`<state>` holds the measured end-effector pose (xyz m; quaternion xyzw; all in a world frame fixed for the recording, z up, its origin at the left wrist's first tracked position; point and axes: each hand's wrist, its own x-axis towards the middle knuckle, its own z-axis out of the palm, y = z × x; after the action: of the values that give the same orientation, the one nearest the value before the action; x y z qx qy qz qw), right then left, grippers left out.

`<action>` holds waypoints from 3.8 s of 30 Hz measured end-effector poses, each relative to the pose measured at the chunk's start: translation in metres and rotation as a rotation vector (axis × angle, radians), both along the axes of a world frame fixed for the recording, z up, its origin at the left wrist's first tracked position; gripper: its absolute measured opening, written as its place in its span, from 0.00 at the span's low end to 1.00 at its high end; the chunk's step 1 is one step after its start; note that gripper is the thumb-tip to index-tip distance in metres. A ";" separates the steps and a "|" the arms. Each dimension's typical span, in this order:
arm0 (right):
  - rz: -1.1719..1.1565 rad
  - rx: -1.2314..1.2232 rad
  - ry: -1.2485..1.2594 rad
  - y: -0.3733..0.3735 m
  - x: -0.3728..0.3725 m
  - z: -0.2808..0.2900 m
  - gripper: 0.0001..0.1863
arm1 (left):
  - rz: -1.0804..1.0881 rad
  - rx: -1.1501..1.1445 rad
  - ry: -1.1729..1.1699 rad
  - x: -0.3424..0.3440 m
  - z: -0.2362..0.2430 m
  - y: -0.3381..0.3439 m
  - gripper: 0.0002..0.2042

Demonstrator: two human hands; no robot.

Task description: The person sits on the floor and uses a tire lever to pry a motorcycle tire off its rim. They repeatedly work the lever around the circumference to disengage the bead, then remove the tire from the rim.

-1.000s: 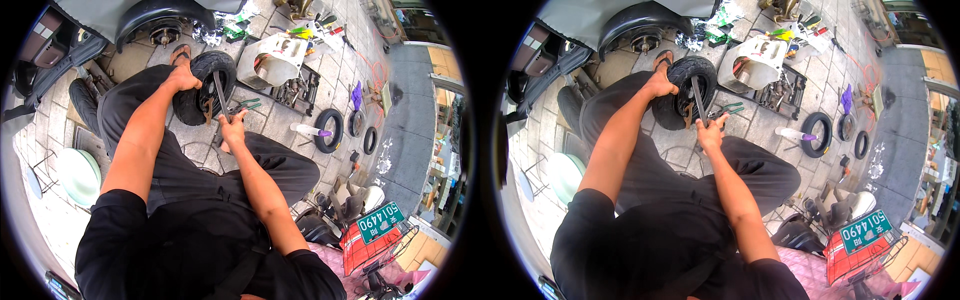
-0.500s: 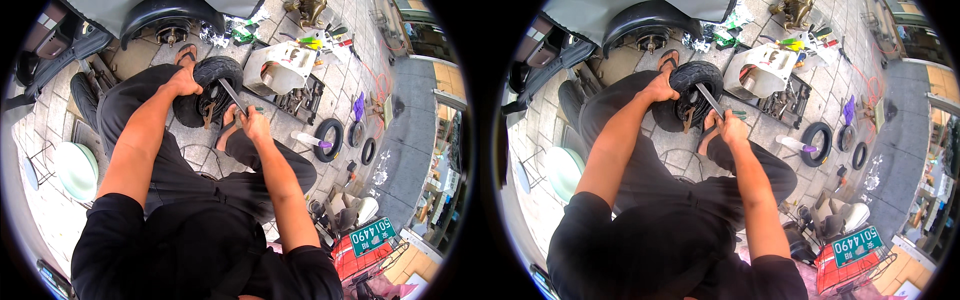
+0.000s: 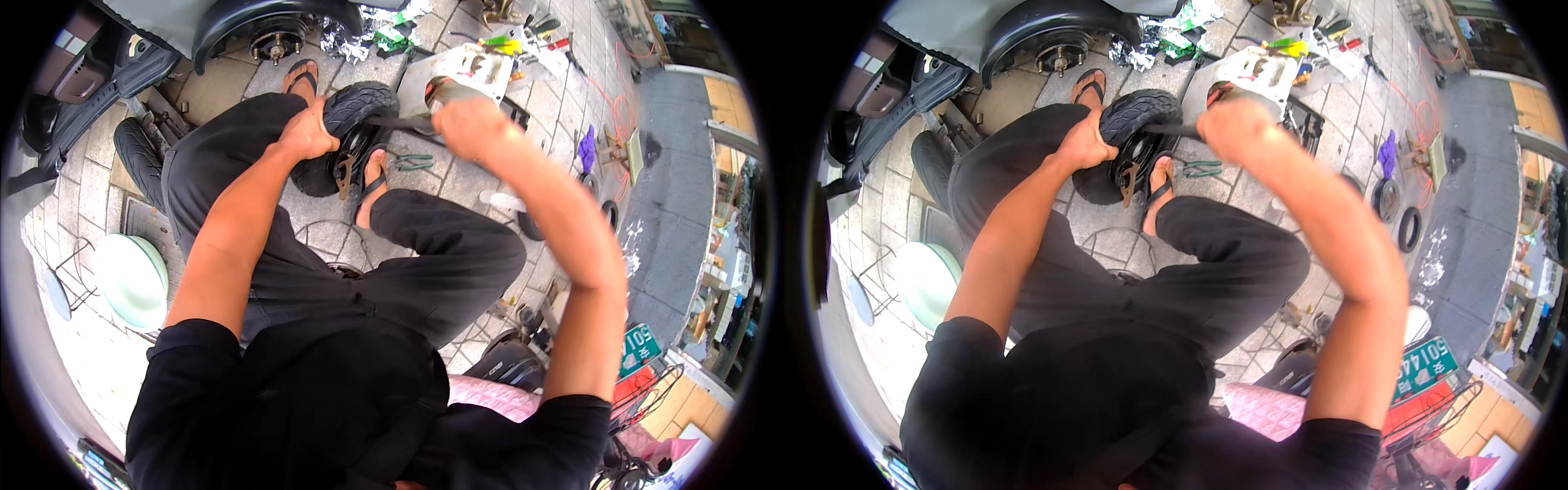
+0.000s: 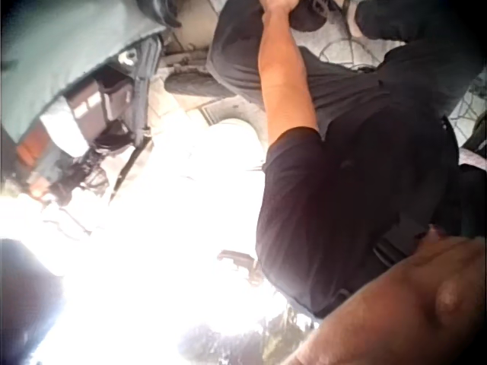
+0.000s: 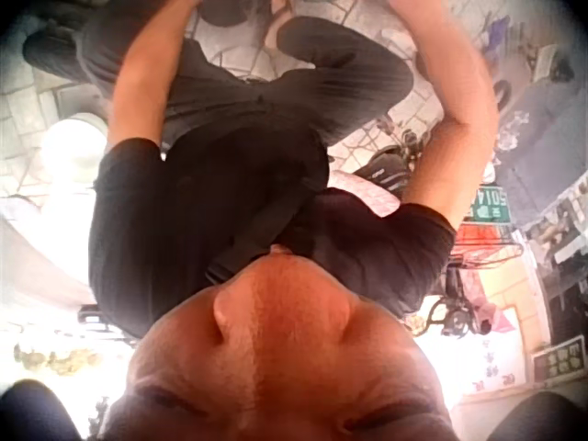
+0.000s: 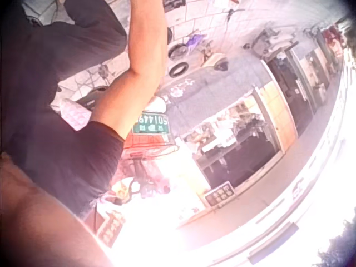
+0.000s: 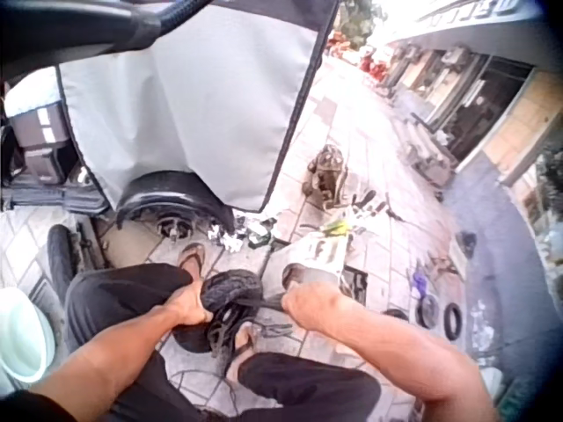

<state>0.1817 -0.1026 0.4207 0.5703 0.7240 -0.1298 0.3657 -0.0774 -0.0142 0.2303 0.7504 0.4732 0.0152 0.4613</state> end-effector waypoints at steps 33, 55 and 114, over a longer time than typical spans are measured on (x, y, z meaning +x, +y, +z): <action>0.340 0.220 -0.276 -0.017 -0.104 0.051 0.07 | -0.175 0.314 -0.047 0.001 0.010 -0.022 0.47; -1.280 0.121 0.696 -0.116 -0.012 -0.125 0.41 | -0.126 0.293 0.036 0.010 -0.003 0.041 0.49; 0.501 -0.129 -0.388 0.106 -0.129 -0.002 0.21 | -0.016 0.094 0.118 -0.032 0.003 0.005 0.54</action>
<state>0.0526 0.0039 0.4187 0.3641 0.7489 0.0296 0.5529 -0.1095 -0.0091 0.2333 0.7745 0.4923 -0.0108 0.3970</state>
